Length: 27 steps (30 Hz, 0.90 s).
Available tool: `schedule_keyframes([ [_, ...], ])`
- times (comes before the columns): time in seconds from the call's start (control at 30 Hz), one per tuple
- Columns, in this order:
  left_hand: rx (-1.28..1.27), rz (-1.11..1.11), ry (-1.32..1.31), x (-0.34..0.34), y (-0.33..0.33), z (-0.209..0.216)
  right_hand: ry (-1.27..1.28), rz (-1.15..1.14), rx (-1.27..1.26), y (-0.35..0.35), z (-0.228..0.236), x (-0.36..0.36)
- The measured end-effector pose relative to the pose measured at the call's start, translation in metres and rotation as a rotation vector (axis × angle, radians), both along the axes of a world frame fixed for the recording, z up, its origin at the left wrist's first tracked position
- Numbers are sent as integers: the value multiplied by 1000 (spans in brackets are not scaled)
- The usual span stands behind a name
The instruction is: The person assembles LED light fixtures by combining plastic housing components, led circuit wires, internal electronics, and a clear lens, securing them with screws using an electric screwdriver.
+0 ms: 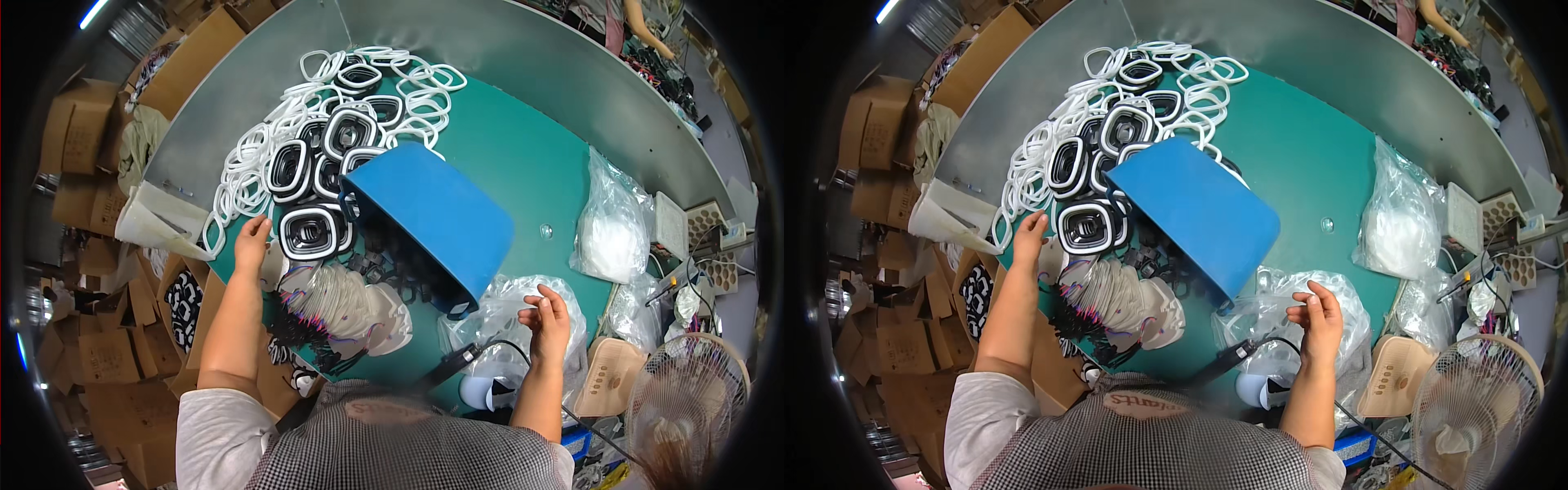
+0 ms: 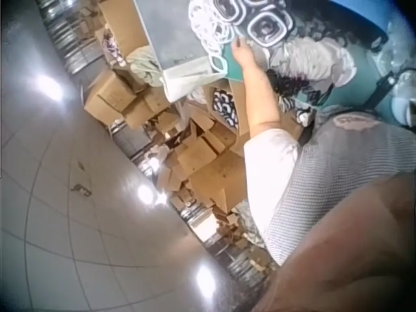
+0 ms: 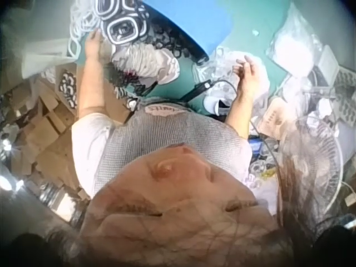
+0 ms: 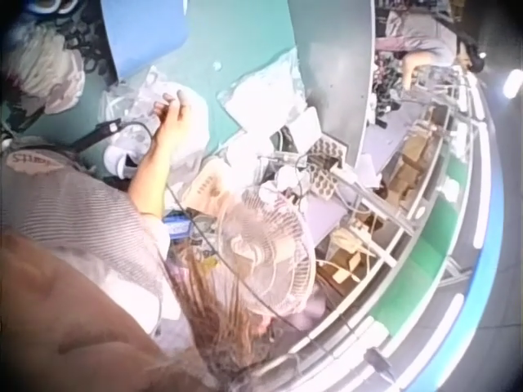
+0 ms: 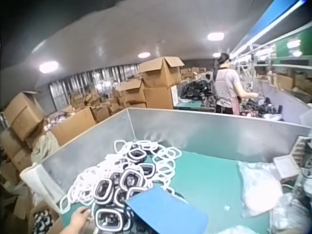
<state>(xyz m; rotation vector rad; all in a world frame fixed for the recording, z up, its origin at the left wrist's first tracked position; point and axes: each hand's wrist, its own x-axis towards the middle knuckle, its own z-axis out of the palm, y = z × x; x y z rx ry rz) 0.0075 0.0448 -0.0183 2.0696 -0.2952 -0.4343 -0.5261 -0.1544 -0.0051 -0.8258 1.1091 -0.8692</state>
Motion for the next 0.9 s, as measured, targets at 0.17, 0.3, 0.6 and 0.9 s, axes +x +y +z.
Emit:
schedule_keyframes([
  [0.17, -44, -33, -107, -10, -30, 26, 25, 2, 3, 6, -10, 2],
  [0.3, -82, -123, -253, -27, -57, 40, 34, -48, 15, 10, -7, -5],
  [0.6, -152, -362, -345, -40, -44, 47, -20, -147, -11, 40, 0, -21],
  [0.9, -194, -327, -190, -46, 42, 41, -121, -253, -34, 103, 2, -1],
])
